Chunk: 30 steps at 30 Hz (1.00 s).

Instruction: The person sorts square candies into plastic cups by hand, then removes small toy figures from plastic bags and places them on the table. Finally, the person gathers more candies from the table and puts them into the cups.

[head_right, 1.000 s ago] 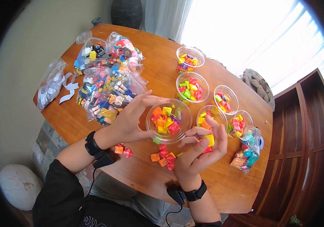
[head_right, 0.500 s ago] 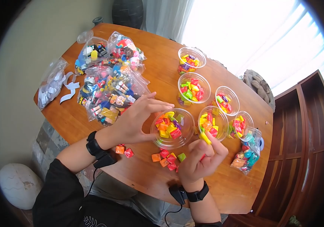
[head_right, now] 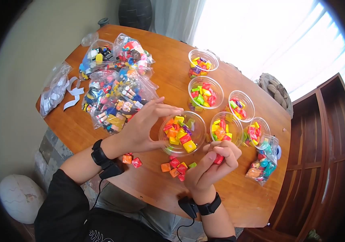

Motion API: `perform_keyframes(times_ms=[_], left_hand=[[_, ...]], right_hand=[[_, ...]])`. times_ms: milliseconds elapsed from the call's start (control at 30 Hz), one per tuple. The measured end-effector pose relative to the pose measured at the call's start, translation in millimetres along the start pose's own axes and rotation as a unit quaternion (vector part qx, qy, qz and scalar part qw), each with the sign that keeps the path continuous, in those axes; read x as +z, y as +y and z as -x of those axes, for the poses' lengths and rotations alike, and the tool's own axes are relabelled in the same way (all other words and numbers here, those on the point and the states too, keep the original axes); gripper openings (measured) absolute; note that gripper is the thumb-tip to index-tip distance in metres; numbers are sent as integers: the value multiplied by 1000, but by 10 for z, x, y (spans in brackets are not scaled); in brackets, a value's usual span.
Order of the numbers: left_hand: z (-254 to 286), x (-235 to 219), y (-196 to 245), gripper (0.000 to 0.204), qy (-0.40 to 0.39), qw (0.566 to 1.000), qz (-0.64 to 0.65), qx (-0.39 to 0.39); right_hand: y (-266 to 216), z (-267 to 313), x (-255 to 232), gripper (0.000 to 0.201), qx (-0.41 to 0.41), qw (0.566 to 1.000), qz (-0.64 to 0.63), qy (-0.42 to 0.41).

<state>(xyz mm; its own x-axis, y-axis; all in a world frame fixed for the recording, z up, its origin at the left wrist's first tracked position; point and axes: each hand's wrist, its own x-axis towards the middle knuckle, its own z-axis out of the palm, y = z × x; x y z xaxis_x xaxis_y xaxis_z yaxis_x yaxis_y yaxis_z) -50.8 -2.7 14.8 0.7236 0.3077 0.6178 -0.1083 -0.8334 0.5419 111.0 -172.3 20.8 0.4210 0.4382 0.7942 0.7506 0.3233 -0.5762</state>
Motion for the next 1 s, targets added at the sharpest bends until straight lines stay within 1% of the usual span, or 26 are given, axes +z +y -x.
perform_keyframes(times_ms=[67,133,167,233,267,300,333,367,433,467,533,567,600,633,667,700,733,767,800,867,900,933,967,1000], left_hand=[[1,10,-3,85,4,1000,1,-3],[3,8,-3,85,8,1000,0,-7],[1,4,-1,85,6,1000,0,-8],[-1,2,-3,84,4,1000,0,-10],[0,0,-9,84,-3,1000,1,-5],[3,-5,-14,84,-10,1000,2,-1],[5,-7,-13,84,-10,1000,1,-2],[3,-1,-8,85,-8,1000,6,-1],[0,7,7,86,-8,1000,12,0],[-5,-4,20,85,-8,1000,20,-14],[-7,-30,67,85,-6,999,25,-29],[-16,-30,111,85,14,991,92,-101],[-27,-24,134,84,33,972,159,-171],[-21,5,105,84,33,972,159,-171],[-16,45,61,84,64,964,200,-165],[-15,70,34,84,96,953,241,-159],[-11,85,24,84,96,953,241,-159],[-24,80,37,86,106,936,281,-184],[-29,68,48,89,117,917,320,-209],[-44,40,65,90,126,915,320,-213],[-53,28,71,91,134,913,320,-216],[-53,13,73,91,134,913,320,-216],[-46,-7,73,90,106,935,266,-208],[-40,-18,72,90,78,954,210,-199]], right_hand=[[-9,-2,36,16,-11,1000,2,6],[-57,-66,130,25,-25,999,-21,38],[-46,-63,111,25,-26,999,-21,38],[-5,-63,38,40,-42,998,-18,-33],[-38,-109,5,40,-42,998,-18,-33],[-111,-184,-33,45,-65,983,102,-137],[-152,-225,-47,50,-85,943,219,-236],[-152,-213,-17,50,-85,943,218,-236],[-136,-153,59,60,-66,964,167,-194],[-95,-127,61,60,-65,964,168,-194],[-14,-71,76,61,-39,990,70,-118],[-2,-49,88,61,-40,990,68,-119],[5,-30,92,60,-32,994,47,-97],[11,-20,92,60,-23,997,27,-74],[20,-24,91,54,-30,996,39,-72],[30,-12,94,54,-31,996,40,-72],[42,10,99,52,-19,997,37,-64],[49,28,106,50,-7,998,33,-57],[54,38,113,50,-8,998,31,-58],[63,47,106,38,2,998,-38,-55],[60,58,85,38,2,998,-39,-55],[53,78,56,38,43,991,-71,-107],[32,74,49,39,84,978,-103,-158],[-1,41,59,39,83,978,-103,-159]])
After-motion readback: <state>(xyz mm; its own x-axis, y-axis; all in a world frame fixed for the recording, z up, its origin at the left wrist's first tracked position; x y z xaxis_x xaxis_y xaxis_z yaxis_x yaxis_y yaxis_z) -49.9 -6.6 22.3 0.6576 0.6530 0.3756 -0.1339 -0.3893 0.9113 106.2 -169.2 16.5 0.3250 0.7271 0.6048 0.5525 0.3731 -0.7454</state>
